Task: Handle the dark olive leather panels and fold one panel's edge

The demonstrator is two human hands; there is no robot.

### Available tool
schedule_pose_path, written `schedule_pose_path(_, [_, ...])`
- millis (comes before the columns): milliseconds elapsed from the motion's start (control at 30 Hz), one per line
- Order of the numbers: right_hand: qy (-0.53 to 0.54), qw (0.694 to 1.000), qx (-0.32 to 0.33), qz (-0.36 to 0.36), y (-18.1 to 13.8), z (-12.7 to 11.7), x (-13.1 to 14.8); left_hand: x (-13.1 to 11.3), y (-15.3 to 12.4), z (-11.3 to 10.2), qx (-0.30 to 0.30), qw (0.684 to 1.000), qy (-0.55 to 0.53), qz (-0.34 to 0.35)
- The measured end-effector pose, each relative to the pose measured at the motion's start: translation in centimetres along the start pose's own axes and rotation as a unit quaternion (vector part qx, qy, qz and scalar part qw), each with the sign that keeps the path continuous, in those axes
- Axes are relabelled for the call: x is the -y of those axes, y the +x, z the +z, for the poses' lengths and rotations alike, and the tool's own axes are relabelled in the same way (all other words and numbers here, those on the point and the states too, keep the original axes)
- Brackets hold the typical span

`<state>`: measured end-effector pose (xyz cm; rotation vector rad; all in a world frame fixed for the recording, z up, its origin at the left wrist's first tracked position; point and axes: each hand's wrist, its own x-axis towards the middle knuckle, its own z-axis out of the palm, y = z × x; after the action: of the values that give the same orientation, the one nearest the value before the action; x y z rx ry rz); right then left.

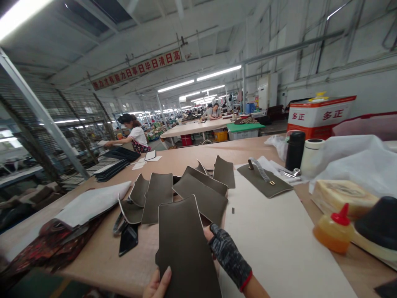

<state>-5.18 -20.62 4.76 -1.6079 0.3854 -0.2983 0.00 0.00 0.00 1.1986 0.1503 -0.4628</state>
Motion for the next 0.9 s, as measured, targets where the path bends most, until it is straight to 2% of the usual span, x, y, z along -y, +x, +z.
schedule_pose_path(167, [-0.134, 0.981, -0.139, -0.018, -1.7, 1.3, -0.9, -0.8, -0.3, 0.8, -0.002, 0.999, -0.049, -0.002])
schedule_pose_path(233, [-0.17, 0.97, -0.168, -0.03, -1.9, 1.6, -0.8, -1.2, -0.8, 1.2, 0.001, 0.999, -0.046, 0.0])
schedule_pose_path(300, [-0.133, 0.978, -0.154, -0.038, -2.1, 1.6, -0.3, -1.7, -1.4, 1.5, 0.0, 0.999, -0.037, 0.0])
schedule_pose_path(400, [-0.02, 0.998, -0.05, -0.014, -2.8, 1.4, 0.6, -2.4, -1.9, 1.7, -0.008, 0.999, -0.033, -0.009])
schedule_pose_path(467, [0.021, 1.0, 0.008, -0.01, -3.5, 1.5, 0.7, -2.8, -2.0, 1.8, -0.014, 0.999, -0.033, -0.013])
schedule_pose_path(533, [-0.01, 1.0, -0.011, -0.01, -4.1, 1.7, 0.3, -3.0, -2.1, 1.9, -0.016, 0.999, -0.033, -0.011])
schedule_pose_path(667, [-0.165, 0.972, -0.169, 0.018, -4.7, 2.3, -0.6, -3.2, -2.3, 2.3, -0.026, 0.999, -0.026, -0.002])
schedule_pose_path(700, [-0.169, 0.97, -0.174, 0.026, -4.8, 2.3, -0.5, -3.2, -2.4, 2.4, -0.028, 0.999, -0.022, 0.002])
schedule_pose_path(733, [-0.155, 0.976, -0.153, 0.028, -4.9, 2.3, -0.4, -3.3, -2.6, 2.5, -0.03, 0.999, -0.018, 0.005])
schedule_pose_path(800, [-0.109, 0.991, -0.079, 0.024, -5.3, 2.1, -0.3, -3.2, -2.7, 2.5, -0.033, 0.999, -0.007, 0.015])
schedule_pose_path(833, [-0.092, 0.993, -0.064, 0.021, -5.5, 2.0, -0.3, -3.1, -2.7, 2.3, -0.035, 0.999, 0.001, 0.023])
schedule_pose_path(900, [-0.087, 0.991, -0.102, 0.02, -6.0, 1.8, -0.9, -2.7, -2.4, 1.7, -0.045, 0.997, 0.037, 0.048])
